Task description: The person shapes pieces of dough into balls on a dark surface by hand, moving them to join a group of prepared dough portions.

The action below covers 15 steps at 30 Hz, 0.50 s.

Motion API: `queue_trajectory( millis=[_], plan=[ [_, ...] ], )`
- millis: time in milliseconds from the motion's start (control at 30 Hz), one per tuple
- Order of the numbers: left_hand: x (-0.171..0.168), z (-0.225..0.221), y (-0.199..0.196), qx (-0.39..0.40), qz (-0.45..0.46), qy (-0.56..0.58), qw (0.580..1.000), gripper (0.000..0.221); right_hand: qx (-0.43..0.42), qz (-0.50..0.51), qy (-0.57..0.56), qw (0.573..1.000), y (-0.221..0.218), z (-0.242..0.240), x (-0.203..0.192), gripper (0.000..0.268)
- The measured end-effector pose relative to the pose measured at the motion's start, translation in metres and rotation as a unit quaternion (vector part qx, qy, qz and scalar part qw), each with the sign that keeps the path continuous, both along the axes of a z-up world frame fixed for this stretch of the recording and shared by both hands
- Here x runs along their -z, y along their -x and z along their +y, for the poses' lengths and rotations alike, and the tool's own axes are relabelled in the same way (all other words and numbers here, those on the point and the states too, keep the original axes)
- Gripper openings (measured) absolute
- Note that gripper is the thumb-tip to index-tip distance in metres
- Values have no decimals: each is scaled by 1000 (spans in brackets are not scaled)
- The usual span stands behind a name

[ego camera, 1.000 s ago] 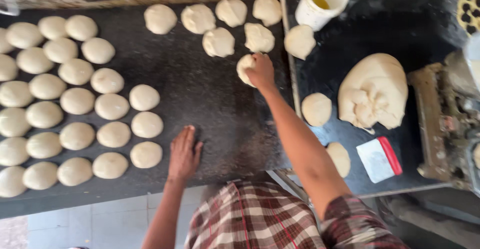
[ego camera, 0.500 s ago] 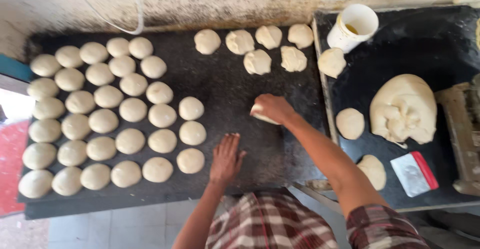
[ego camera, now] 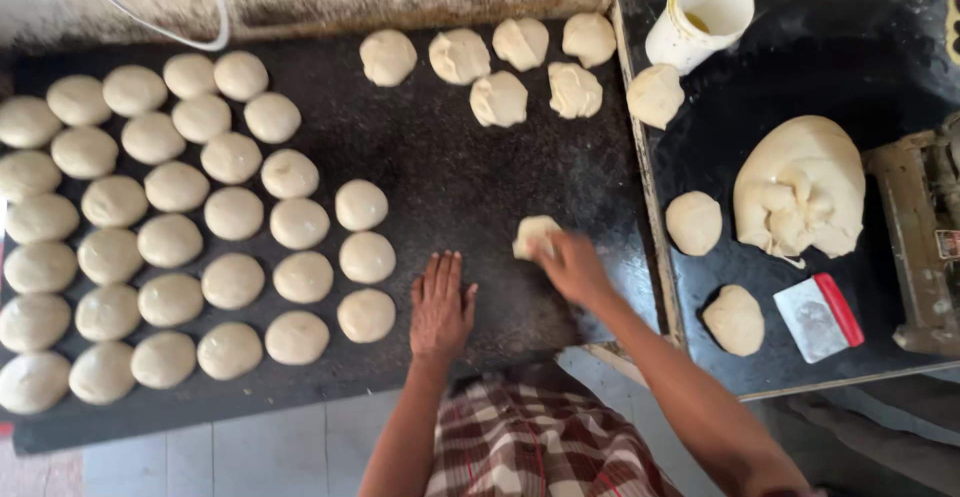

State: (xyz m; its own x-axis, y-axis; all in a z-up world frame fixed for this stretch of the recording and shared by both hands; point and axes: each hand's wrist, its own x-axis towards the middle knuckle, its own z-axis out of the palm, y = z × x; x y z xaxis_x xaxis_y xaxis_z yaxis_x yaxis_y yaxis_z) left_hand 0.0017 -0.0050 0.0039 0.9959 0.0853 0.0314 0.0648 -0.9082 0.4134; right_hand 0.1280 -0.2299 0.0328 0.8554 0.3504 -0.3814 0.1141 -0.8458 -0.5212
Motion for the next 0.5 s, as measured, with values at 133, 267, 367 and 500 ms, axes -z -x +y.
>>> queue_trajectory(
  millis=[133,267,367,500],
  plan=[
    [5,-3,0,-9,47,-33,998,64,-89,-283,23,955,-72,17,8,71],
    [10,-7,-2,-52,2,-49,997,71,-128,-315,1,940,-42,17,21,57],
    [8,-1,-17,-54,-28,-64,996,78,-36,-147,-79,985,-9,16,14,49],
    [9,-5,-8,-44,21,-83,995,77,229,80,-353,904,-24,13,-20,42]
  ],
)
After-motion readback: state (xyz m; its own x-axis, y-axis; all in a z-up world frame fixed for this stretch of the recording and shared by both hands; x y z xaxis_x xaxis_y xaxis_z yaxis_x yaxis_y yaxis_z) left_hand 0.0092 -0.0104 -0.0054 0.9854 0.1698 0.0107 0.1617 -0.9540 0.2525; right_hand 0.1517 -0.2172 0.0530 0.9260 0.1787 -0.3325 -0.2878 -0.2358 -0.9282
